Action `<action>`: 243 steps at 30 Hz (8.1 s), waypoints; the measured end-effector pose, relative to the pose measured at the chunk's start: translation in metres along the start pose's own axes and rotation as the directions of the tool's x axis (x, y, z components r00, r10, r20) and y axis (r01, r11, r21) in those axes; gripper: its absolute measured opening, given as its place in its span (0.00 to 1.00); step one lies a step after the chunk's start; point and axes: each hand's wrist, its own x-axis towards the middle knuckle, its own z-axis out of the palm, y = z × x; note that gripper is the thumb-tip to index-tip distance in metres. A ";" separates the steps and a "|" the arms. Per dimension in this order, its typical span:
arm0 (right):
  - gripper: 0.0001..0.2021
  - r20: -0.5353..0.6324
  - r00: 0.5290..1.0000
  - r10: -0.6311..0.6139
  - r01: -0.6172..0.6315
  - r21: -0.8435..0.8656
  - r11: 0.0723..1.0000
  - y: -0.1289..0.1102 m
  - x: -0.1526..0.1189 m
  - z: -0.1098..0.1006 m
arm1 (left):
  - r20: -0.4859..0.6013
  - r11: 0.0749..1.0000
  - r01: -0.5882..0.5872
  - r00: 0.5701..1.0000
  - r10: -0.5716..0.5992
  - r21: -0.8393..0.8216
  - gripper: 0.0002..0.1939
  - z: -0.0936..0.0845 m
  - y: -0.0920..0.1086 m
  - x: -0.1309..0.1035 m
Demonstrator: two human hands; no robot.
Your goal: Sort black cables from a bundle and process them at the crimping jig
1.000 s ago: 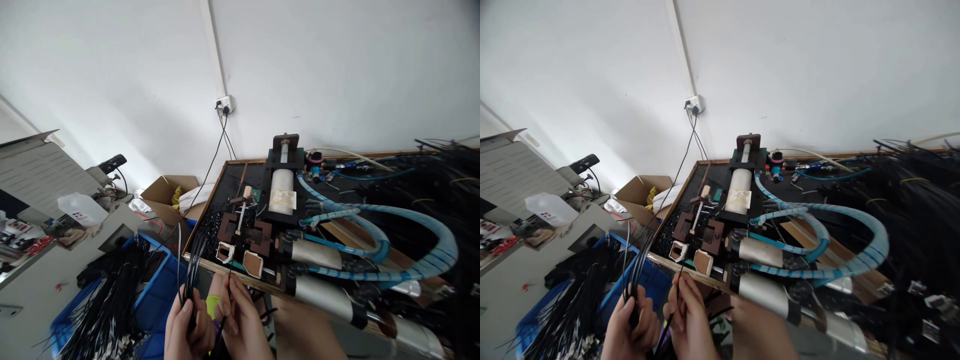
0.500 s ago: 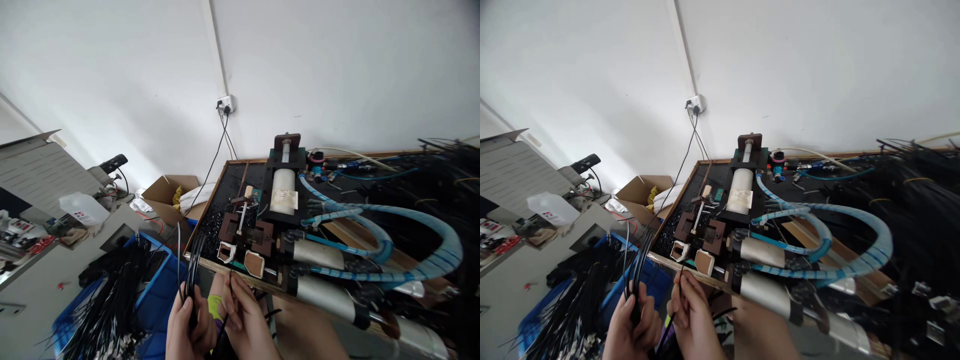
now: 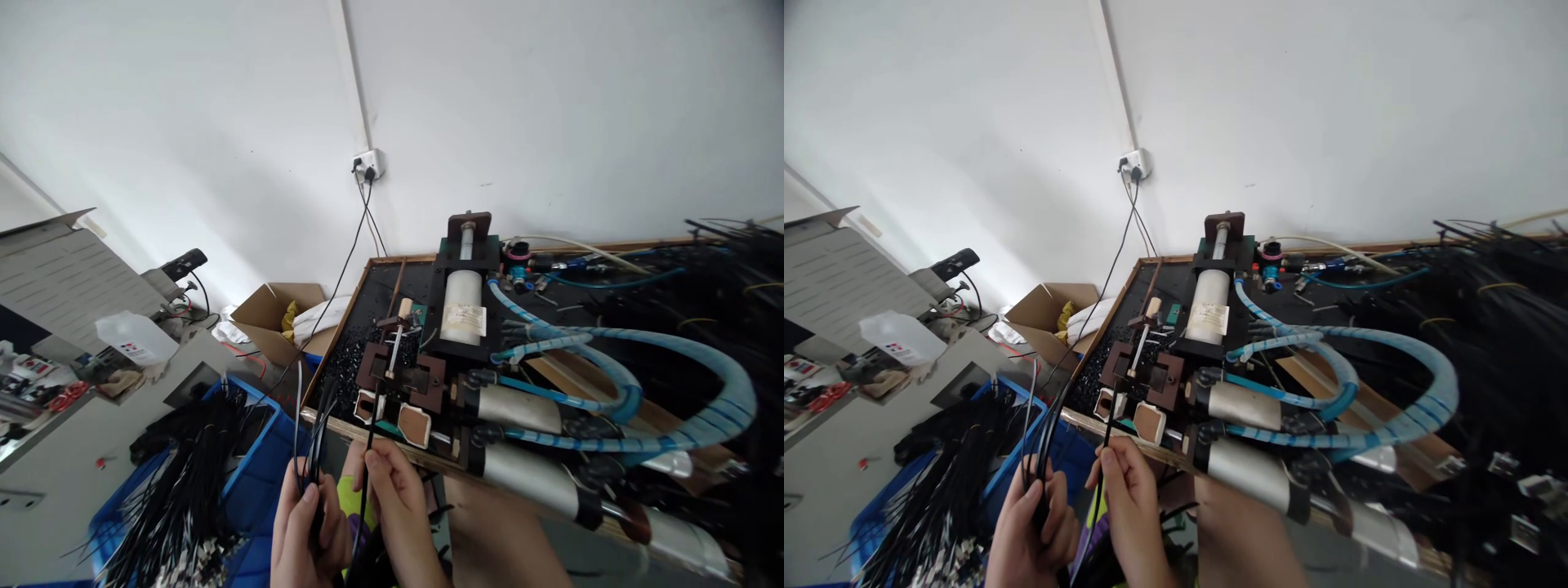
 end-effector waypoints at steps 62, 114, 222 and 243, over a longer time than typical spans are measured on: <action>0.18 0.033 0.974 0.225 -0.209 0.518 0.830 -0.003 -0.005 0.007 | 0.021 0.995 0.055 0.998 -0.053 -0.084 0.17 0.002 0.026 0.005; 0.21 0.408 0.874 -0.265 0.331 -0.099 0.938 -0.015 -0.053 -0.018 | 0.001 1.000 0.003 1.000 -0.003 0.016 0.21 0.009 0.026 -0.026; 0.24 0.224 0.921 0.319 -0.388 0.445 0.807 -0.003 0.001 -0.007 | 0.048 1.000 0.022 0.999 -0.022 -0.002 0.13 0.001 -0.014 0.007; 0.25 0.393 0.918 0.058 0.299 -0.778 0.552 0.007 0.022 -0.024 | -0.076 1.000 -0.027 0.997 0.027 -0.001 0.18 0.006 -0.003 -0.015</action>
